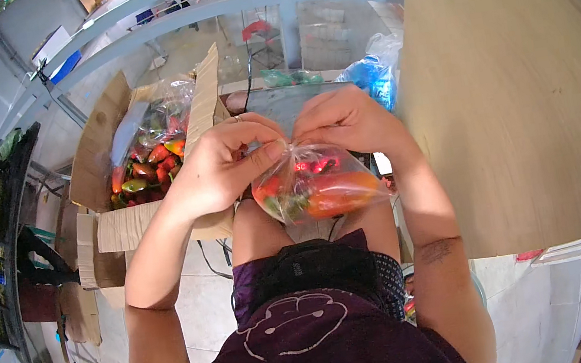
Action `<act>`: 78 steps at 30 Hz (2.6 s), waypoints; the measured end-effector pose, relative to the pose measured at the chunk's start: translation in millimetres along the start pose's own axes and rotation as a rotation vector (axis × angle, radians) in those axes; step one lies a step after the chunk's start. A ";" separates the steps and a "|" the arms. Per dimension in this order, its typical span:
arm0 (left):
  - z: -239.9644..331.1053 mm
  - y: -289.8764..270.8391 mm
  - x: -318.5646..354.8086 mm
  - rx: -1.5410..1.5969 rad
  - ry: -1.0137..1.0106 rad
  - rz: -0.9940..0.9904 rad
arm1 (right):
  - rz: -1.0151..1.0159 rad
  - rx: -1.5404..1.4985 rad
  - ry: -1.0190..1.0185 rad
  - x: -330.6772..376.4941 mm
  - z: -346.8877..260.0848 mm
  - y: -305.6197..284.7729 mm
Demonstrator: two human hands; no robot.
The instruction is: The person puts peppers from a box into plastic bags by hand, weighs them on a digital scale, and ties the bags.
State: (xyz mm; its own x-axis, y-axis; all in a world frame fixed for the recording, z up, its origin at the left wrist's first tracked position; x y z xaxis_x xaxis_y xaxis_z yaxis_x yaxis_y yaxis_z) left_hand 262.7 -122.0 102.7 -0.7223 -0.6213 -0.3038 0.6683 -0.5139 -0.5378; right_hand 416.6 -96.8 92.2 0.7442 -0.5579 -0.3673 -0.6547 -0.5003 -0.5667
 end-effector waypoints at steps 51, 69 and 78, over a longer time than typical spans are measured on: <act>-63.2 0.4 1.0 0.491 -0.365 0.263 | 0.465 0.318 0.004 -5.6 1.8 36.8; -48.1 -2.2 12.2 0.404 -0.148 0.238 | 0.280 -0.067 0.037 -12.2 19.5 25.9; -45.8 -1.1 14.2 0.485 -0.222 0.135 | 0.225 -0.386 0.125 -7.4 18.5 35.6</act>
State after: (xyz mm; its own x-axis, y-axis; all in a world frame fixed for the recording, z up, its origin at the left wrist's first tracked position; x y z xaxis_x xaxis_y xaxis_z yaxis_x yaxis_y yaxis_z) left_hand 243.6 -103.1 62.9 -0.6048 -0.7833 -0.1435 0.7956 -0.6023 -0.0656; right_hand 390.3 -98.2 61.2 0.5719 -0.7443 -0.3449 -0.8170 -0.5546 -0.1578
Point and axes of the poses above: each hand's wrist, its own x-axis away from the middle knuckle, its own y-axis out of the palm, z = x × y, the point moved 5 cm from there along -x, towards the middle knuckle, and after that the axes turned 9 degrees about -z, right-handed, at the moved point
